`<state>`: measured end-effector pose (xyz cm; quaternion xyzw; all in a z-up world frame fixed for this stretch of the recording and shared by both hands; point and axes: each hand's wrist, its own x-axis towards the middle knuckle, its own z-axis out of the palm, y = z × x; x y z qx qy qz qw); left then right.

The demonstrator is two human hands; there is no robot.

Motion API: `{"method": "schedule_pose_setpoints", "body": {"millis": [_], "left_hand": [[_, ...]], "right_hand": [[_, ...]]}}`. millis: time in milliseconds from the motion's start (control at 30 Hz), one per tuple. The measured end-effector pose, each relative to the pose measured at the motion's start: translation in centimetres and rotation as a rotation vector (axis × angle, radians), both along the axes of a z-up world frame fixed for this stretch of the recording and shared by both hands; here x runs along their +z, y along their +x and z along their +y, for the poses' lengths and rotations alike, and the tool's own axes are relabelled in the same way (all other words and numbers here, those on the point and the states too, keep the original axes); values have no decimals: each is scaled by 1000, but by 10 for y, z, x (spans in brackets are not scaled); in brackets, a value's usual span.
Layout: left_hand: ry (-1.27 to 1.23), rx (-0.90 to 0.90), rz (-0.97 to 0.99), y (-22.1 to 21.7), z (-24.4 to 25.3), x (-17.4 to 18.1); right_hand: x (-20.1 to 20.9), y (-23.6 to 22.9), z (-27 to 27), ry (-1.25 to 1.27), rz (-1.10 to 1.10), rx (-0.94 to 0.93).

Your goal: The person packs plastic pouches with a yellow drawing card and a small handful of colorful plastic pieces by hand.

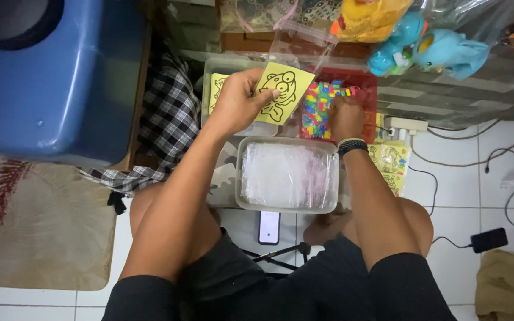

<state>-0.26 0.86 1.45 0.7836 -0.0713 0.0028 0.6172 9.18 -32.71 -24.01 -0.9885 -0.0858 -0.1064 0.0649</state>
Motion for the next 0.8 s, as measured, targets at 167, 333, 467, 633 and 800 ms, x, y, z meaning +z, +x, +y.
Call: {"method": "schedule_pose_setpoints", "body": {"millis": [167, 333, 467, 633, 800], "left_hand": [[12, 4, -36, -4, 1, 9], [22, -30, 16, -2, 6, 5], [-7, -57, 24, 1, 8, -5], [-18, -70, 31, -3, 8, 10], [-1, -67, 73, -2, 3, 9]], "right_hand": [[9, -16, 11, 119, 253, -174], [63, -28, 30, 220, 328, -58], [118, -35, 38, 328, 423, -27], [148, -23, 16, 400, 237, 108], [176, -35, 9, 578, 139, 80]]}}
